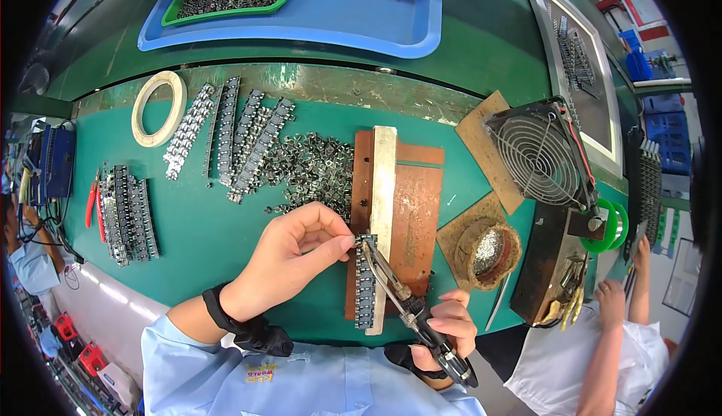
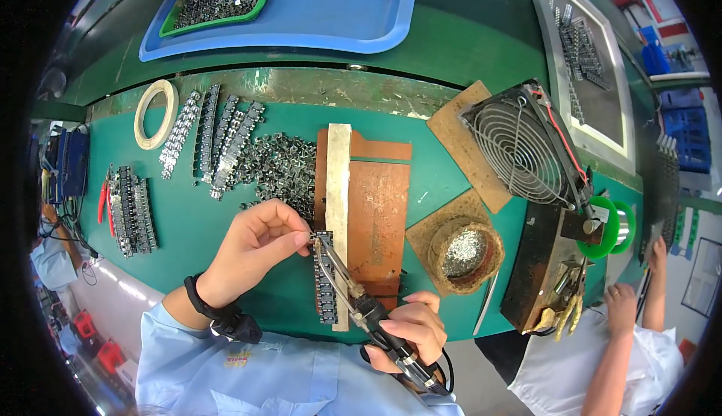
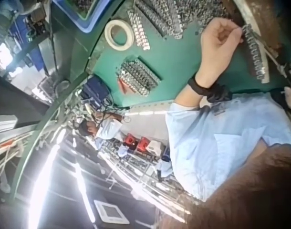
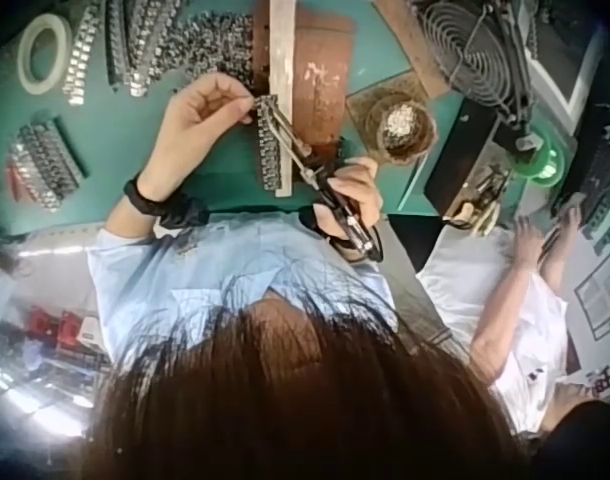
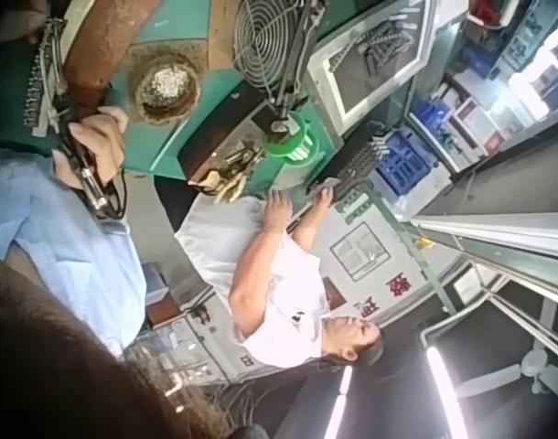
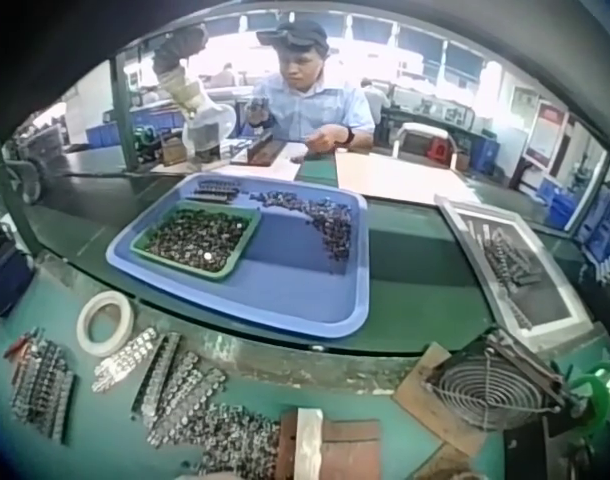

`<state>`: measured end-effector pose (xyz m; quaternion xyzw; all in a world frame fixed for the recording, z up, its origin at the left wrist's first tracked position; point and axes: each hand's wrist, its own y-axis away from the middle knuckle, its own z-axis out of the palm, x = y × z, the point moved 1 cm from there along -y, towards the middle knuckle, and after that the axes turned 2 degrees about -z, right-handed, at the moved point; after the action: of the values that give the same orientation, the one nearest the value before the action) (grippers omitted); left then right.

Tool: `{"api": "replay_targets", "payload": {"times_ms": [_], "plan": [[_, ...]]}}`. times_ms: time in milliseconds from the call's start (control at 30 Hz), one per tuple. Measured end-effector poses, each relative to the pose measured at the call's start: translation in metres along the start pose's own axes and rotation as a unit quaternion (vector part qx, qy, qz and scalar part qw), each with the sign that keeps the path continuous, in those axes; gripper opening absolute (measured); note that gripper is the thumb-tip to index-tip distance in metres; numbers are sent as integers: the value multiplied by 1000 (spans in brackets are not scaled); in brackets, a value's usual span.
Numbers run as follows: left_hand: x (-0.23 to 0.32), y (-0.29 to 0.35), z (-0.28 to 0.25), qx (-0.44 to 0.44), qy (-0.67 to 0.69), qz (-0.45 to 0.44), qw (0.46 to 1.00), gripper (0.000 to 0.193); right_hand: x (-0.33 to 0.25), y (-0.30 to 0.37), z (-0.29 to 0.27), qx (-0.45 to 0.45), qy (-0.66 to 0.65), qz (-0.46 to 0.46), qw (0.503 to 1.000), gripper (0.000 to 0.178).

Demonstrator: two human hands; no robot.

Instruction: The person picks up a small metal component by hand, places it onto a circuit board strip, and solders it using a soldering iron, repeating this process for each component.

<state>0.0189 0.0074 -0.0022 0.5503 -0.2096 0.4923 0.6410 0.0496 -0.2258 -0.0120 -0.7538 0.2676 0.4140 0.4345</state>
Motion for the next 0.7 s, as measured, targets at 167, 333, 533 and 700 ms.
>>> {"api": "replay_targets", "payload": {"times_ms": [167, 333, 533, 700], "plan": [[-1, 0, 0, 1, 1, 6, 1000, 7, 0, -6, 2, 35, -12, -16, 999, 39], [0, 0, 2, 14, 25, 10, 1000, 8, 1, -5, 0, 35, -17, -14, 999, 39], [1, 0, 0, -13, 4, 2, 1000, 8, 0, -6, 0, 40, -16, -13, 999, 39], [1, 0, 0, -17, 34, 2, 999, 8, 1, -5, 1, 49, -18, -11, 999, 39]]}}
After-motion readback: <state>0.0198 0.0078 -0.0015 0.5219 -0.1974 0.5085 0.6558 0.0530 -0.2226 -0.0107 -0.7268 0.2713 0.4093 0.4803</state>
